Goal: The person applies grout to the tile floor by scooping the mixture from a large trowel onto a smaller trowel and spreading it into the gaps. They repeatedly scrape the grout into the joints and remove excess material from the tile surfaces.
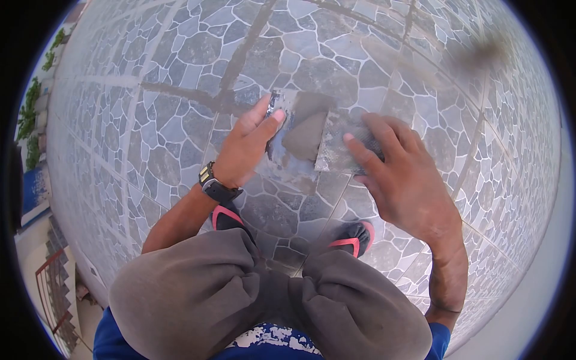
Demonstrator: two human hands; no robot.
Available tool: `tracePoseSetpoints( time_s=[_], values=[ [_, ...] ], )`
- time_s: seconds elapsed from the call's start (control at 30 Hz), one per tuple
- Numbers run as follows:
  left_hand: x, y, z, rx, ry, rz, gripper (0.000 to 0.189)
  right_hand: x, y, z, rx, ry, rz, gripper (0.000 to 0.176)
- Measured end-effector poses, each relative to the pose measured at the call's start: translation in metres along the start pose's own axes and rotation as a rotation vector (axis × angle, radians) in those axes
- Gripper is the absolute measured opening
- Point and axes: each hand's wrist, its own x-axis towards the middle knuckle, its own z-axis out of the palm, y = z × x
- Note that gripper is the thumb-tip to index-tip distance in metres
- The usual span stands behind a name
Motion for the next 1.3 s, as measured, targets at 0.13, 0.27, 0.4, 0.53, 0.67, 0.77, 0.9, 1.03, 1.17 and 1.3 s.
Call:
tracePoseSetpoints(
  time_s=[0.13,0.27,0.4,0.53,0.67,0.77,0.9,1.03,1.17,1.3],
  values=[
    [0.0,-0.009,0.002,-0.021,-0.036,-0.014,0.043,0.0,0.009,0.0,-0.007,-0.062,-0.045,0.057],
    [-0.002,-0.005,0.008,-0.261,0.052,-0.073,0.043,-0.014,0.033,0.009,0.04,-0.152,0.023,0.047],
    [-0.001,0.0,-0.005,-0.258,0.09,-0.046,0.044,-0.034,0.098,0.043,0.933,-0.126,0.212,0.039],
    [-0.007,-0.002,-0.007,-0.271,0.099,-0.06,0.042,-0.057,0.131,0.093,1.817,-0.055,0.528,0.052],
    [-0.014,-0.012,-0.009,-0.222,0.099,-0.134,0.038,-0.052,0.135,0.11,2.077,0.056,0.653,0.057],
    [-0.019,-0.01,-0.006,-0.169,0.058,-0.173,0.043,-0.042,0.145,0.107,2.113,0.049,0.48,0.062],
    [-0.02,-0.016,-0.006,-0.185,0.087,-0.205,0.042,-0.029,0.172,0.095,2.031,0.054,0.457,0.062],
    [-0.027,-0.017,-0.008,-0.222,0.096,-0.226,0.042,-0.019,0.209,0.083,1.765,0.056,0.551,0.069],
    [-0.034,-0.023,-0.022,-0.184,0.133,-0.276,0.042,-0.008,0.245,0.076,1.499,0.012,0.434,0.057],
    [-0.037,-0.016,-0.025,-0.178,0.203,-0.272,0.037,0.021,0.271,0.054,0.841,-0.085,0.475,0.063]
  ],
)
